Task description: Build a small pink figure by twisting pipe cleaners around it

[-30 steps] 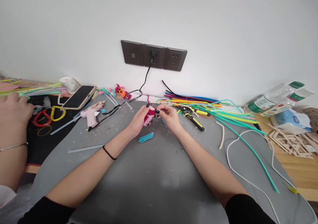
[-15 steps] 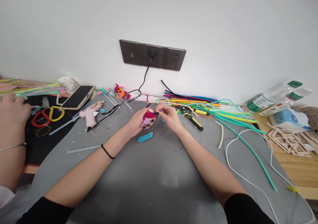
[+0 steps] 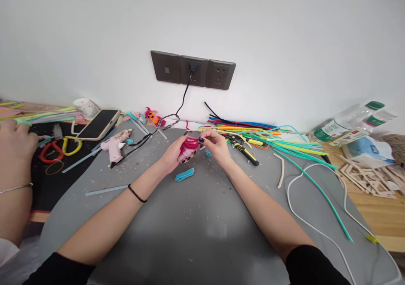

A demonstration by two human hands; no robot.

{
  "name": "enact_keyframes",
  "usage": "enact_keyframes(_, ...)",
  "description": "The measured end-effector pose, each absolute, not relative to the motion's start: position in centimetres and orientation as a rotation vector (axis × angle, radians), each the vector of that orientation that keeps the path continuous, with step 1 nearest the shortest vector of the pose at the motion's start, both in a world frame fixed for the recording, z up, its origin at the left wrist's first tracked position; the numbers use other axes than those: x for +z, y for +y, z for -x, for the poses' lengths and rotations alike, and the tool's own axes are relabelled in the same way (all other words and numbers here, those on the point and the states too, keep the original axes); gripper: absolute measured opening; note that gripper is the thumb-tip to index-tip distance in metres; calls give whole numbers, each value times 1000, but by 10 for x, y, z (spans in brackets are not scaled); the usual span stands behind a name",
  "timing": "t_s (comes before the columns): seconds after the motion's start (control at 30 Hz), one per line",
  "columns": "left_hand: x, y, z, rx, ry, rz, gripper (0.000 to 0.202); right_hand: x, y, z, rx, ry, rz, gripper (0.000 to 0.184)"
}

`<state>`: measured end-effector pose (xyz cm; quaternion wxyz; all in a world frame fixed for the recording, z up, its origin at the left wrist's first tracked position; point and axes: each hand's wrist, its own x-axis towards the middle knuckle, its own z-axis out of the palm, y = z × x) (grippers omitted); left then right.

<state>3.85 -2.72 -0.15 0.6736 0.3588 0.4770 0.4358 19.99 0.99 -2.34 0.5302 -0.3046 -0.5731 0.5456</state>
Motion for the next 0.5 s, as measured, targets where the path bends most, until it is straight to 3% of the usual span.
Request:
enact_keyframes(0.33, -9, -26, -35, 865, 1160, -1182, 65, -31, 16, -202, 1331, -1128, 857, 47)
enact_keyframes(0.5, -7, -27, -34, 888, 1164, -1181, 60, -33, 19, -203, 1327, -1031, 866, 52)
